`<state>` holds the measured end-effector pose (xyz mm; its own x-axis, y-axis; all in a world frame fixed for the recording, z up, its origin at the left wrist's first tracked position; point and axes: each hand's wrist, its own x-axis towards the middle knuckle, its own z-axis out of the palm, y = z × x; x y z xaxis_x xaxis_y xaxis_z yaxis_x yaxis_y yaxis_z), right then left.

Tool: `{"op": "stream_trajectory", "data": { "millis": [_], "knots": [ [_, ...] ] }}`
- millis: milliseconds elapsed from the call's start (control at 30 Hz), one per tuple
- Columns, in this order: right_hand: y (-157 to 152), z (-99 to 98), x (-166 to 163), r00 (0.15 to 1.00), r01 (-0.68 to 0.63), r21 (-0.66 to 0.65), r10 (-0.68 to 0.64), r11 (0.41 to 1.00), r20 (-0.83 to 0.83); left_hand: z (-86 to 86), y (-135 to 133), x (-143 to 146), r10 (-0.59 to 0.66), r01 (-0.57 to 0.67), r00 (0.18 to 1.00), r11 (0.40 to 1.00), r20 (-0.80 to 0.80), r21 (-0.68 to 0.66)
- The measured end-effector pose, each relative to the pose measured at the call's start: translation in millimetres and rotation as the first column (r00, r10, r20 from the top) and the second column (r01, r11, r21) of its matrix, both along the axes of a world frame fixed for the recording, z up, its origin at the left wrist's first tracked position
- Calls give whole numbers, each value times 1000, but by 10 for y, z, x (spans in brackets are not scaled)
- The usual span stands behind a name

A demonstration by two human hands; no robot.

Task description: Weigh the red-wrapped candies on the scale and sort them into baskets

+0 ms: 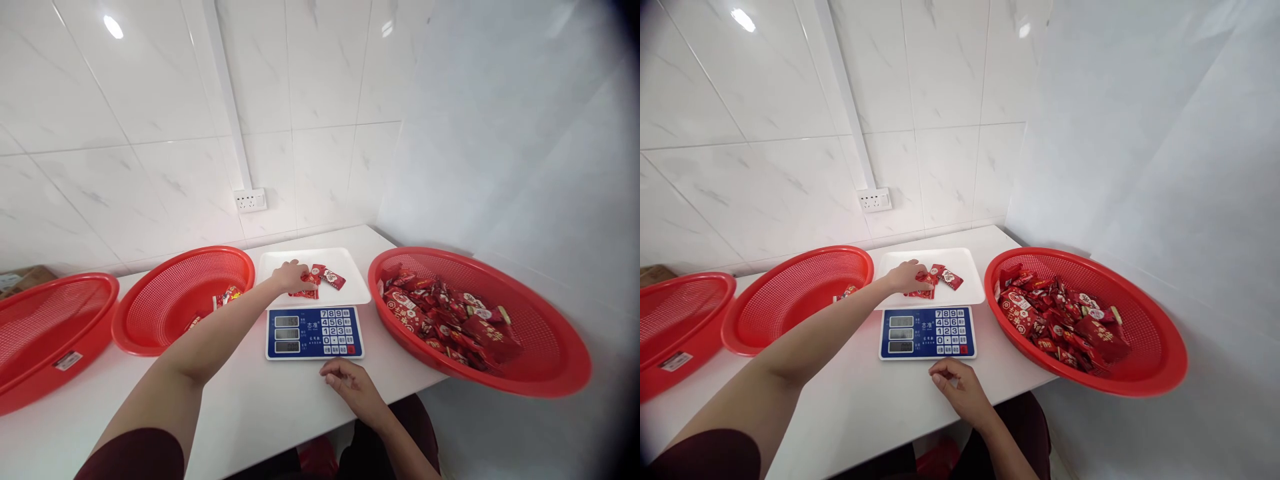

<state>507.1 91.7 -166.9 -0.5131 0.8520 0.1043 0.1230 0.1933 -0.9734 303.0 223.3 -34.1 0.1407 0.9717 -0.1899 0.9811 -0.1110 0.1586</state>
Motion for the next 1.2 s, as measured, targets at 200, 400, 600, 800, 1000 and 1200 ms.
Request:
{"op": "stream_trajectory", "data": {
  "millis": [200, 400, 600, 800, 1000, 1200],
  "knots": [
    [-4, 0, -2, 1000, 5, -7, -5, 1000, 6, -15, 6, 10, 28, -29, 999, 999, 43, 20],
    [0, -22, -2, 1000, 10, -4, -10, 1000, -2, -25, 20, -7, 51, -56, 992, 997, 114, 46],
    [-3, -38, -3, 1000, 18, -5, -18, 1000, -18, -39, -9, -158, 17, -29, 986, 997, 166, 71],
    [-1, -22, -8, 1000, 13, -9, -13, 1000, -7, -71, 44, -588, 135, -176, 976, 950, 172, 257],
    [0, -22, -7, 1000, 19, -3, -19, 1000, -6, 30, 98, -1184, 418, -394, 908, 875, -28, 281],
    [-8, -28, -3, 999, 33, 0, -33, 999, 11, 194, -281, -2131, 753, -690, 649, 642, -106, 335]
  ]
}}
